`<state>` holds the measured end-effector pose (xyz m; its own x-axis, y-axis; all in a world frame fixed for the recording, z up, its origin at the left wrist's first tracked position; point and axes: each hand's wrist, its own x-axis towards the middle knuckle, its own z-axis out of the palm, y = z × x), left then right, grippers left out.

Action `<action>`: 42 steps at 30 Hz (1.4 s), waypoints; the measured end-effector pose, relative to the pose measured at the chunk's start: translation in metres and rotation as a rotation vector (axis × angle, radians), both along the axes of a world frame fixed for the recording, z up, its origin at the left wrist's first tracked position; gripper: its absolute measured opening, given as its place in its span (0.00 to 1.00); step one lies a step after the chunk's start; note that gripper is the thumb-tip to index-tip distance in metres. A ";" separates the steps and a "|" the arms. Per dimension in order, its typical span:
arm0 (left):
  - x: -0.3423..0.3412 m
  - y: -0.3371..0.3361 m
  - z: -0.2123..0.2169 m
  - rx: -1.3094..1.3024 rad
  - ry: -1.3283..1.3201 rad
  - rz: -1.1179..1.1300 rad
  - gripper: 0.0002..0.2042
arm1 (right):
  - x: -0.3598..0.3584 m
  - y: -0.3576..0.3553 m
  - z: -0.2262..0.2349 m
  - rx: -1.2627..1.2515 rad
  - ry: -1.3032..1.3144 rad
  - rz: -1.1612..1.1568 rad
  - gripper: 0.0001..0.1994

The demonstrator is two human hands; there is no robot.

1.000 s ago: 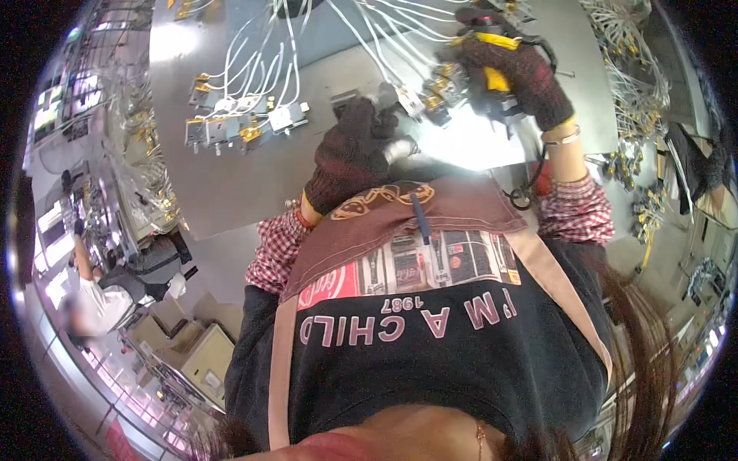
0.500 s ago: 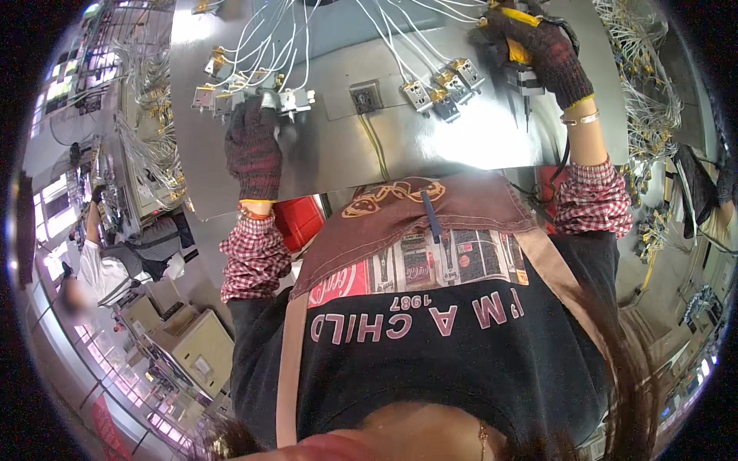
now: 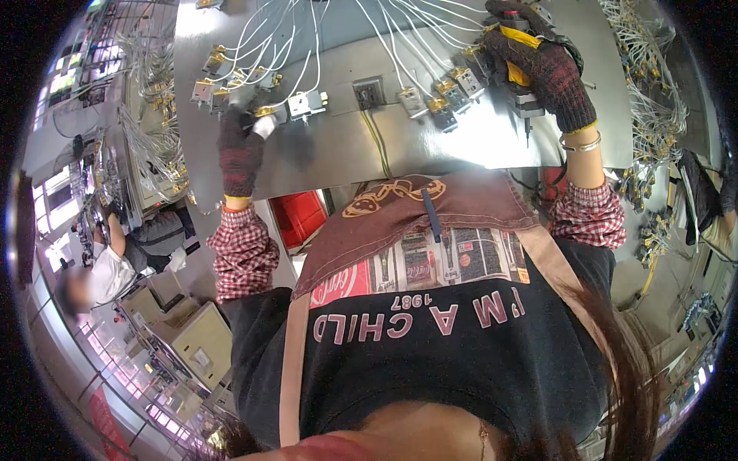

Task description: Manually assemble and inspect wire connectors on a circular production jig at a manufacturing station.

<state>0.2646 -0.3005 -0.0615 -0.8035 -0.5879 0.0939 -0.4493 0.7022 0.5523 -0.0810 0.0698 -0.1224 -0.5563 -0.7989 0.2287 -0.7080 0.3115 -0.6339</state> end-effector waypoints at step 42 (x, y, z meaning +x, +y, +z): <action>-0.063 0.105 0.009 -0.025 0.207 -0.369 0.34 | 0.037 -0.146 0.067 -0.479 0.549 0.141 0.28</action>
<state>0.2015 -0.1953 -0.0525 -0.9223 -0.2601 0.2858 -0.0468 0.8094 0.5854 -0.0437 -0.0766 -0.0558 -0.1614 -0.5970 0.7858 -0.9749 -0.0273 -0.2210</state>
